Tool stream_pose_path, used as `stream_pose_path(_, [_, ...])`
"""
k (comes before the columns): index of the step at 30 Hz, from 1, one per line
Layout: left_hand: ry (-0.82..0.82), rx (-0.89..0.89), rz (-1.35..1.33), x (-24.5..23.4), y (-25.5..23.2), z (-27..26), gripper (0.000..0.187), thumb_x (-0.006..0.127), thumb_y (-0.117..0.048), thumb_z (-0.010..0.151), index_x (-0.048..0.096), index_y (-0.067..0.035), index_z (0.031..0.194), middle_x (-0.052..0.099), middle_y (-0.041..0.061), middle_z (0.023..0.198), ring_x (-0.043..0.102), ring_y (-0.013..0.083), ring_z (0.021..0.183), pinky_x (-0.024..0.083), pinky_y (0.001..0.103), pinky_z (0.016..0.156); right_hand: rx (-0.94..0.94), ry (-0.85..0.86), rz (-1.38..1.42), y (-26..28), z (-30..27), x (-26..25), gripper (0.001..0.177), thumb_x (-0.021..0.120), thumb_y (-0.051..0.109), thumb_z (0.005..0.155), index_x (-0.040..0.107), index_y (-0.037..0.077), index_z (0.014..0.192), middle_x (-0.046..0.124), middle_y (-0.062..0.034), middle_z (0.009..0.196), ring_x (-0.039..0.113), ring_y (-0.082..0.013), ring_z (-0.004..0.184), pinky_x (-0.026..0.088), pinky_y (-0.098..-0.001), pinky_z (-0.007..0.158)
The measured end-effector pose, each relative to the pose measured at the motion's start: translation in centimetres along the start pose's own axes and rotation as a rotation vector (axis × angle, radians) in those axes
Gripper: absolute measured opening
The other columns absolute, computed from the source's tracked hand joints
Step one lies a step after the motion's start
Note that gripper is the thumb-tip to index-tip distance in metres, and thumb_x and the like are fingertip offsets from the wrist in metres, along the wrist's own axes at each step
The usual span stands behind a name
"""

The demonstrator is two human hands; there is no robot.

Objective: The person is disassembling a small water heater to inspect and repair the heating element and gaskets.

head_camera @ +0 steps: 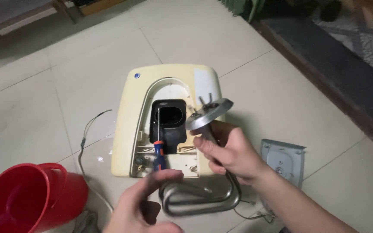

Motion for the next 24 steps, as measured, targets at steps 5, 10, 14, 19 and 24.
stream_pose_path(5, [-0.054, -0.218, 0.378, 2.9, -3.4, 0.8, 0.08, 0.098, -0.043, 0.053, 0.071, -0.04, 0.128, 0.085, -0.018, 0.099, 0.064, 0.0041, 0.078, 0.053, 0.016, 0.078, 0.058, -0.003, -0.001, -1.8, 0.1, -3.4, 0.038, 0.074, 0.016, 0.09, 0.062, -0.01, 0.115, 0.052, -0.0091, 0.079, 0.04, -0.0117, 0.051, 0.037, -0.0241, 0.038])
stream_pose_path(10, [-0.04, -0.175, 0.473, 2.7, -0.8, 3.3, 0.058, 0.072, -0.027, 0.074, 0.068, -0.036, 0.132, 0.079, -0.005, 0.08, 0.067, 0.0087, 0.064, 0.057, 0.022, 0.067, -0.002, 0.358, -0.16, -3.8, 2.1, -8.6, 0.05, 0.075, 0.018, 0.088, 0.055, -0.005, 0.128, 0.065, -0.0163, 0.106, 0.067, -0.0286, 0.096, 0.072, -0.0429, 0.073])
stream_pose_path(14, [-0.165, -0.229, 0.302, 1.8, -2.7, 3.5, 0.042, 0.051, -0.025, 0.087, 0.08, -0.027, 0.118, 0.081, -0.003, 0.11, 0.074, 0.0112, 0.103, 0.051, 0.026, 0.096, 0.327, 0.634, -0.809, -3.9, 3.9, -12.7, 0.055, 0.076, 0.034, 0.082, 0.067, 0.016, 0.133, 0.07, -0.003, 0.138, 0.067, -0.0194, 0.127, 0.052, -0.037, 0.112])
stream_pose_path(19, [-0.301, -0.266, 0.183, -0.1, -5.1, 3.5, 0.043, 0.051, -0.034, 0.093, 0.08, -0.03, 0.124, 0.083, -0.002, 0.1, 0.065, 0.0115, 0.088, 0.046, 0.026, 0.078, 0.739, 0.569, -1.463, -11.9, 7.2, -20.4, 0.089, 0.078, 0.065, 0.069, 0.062, 0.017, 0.142, 0.073, -0.002, 0.133, 0.072, -0.0186, 0.113, 0.057, -0.0259, 0.093])
stream_pose_path(24, [-0.309, 0.094, -0.206, -0.3, -5.9, 8.7, 0.043, 0.054, -0.014, 0.084, 0.072, 0.007, 0.117, 0.054, 0.011, 0.076, 0.048, 0.0181, 0.068, 0.045, 0.028, 0.048, 0.728, 0.345, -1.716, -24.0, 10.3, -26.5, 0.028, 0.071, 0.029, 0.077, 0.083, 0.014, 0.097, 0.079, -0.0058, 0.092, 0.076, -0.0237, 0.091, 0.06, -0.0362, 0.076])
Point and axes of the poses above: each hand's wrist, its own z-axis towards the middle knuckle, its own x-axis out of the palm, y = z × x, the point moved 2 cm from there along z, towards the middle knuckle
